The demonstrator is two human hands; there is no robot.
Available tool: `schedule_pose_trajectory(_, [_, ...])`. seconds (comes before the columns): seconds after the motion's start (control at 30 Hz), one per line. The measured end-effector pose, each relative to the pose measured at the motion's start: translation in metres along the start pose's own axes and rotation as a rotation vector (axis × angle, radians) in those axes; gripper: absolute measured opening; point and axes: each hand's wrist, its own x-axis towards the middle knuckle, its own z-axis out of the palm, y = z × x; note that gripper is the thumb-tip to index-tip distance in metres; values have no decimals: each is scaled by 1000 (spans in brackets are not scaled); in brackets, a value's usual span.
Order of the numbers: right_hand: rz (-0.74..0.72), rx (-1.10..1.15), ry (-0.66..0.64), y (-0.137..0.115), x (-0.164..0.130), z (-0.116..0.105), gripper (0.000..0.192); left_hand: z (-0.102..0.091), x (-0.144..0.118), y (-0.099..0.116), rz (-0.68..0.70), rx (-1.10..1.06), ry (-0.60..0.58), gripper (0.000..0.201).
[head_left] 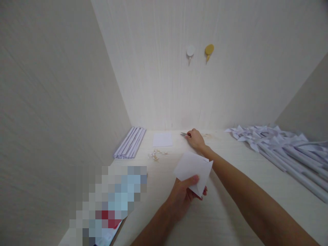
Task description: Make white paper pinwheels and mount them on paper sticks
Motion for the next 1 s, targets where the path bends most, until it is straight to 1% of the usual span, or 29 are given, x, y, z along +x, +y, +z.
schedule_pose_trajectory(0.17, [-9,-51,-11,1,2,9,22,0,0,1,8,-26,45,23])
schedule_pose_trajectory(0.37, [-36,-90,-22,1,-2,12,27,3,0,4,-8,-40,64,21])
schedule_pose_trajectory(0.67, [-68,-47,-2,-1,-5,13,27,1,-1,3,14,-30,69,20])
schedule_pose_trajectory(0.77, [-57,17,38,-4,-8,9,22,2,0,3,46,-2,104,22])
schedule_pose_trajectory(0.87, [-47,108,100,-8,-17,-1,21,3,1,5,100,41,192,26])
schedule_pose_trajectory(0.93, [-26,175,145,-8,-29,-9,19,3,1,5,147,66,251,30])
schedule_pose_trajectory(1.0, [34,283,188,-6,-50,-18,16,2,1,5,199,87,296,33])
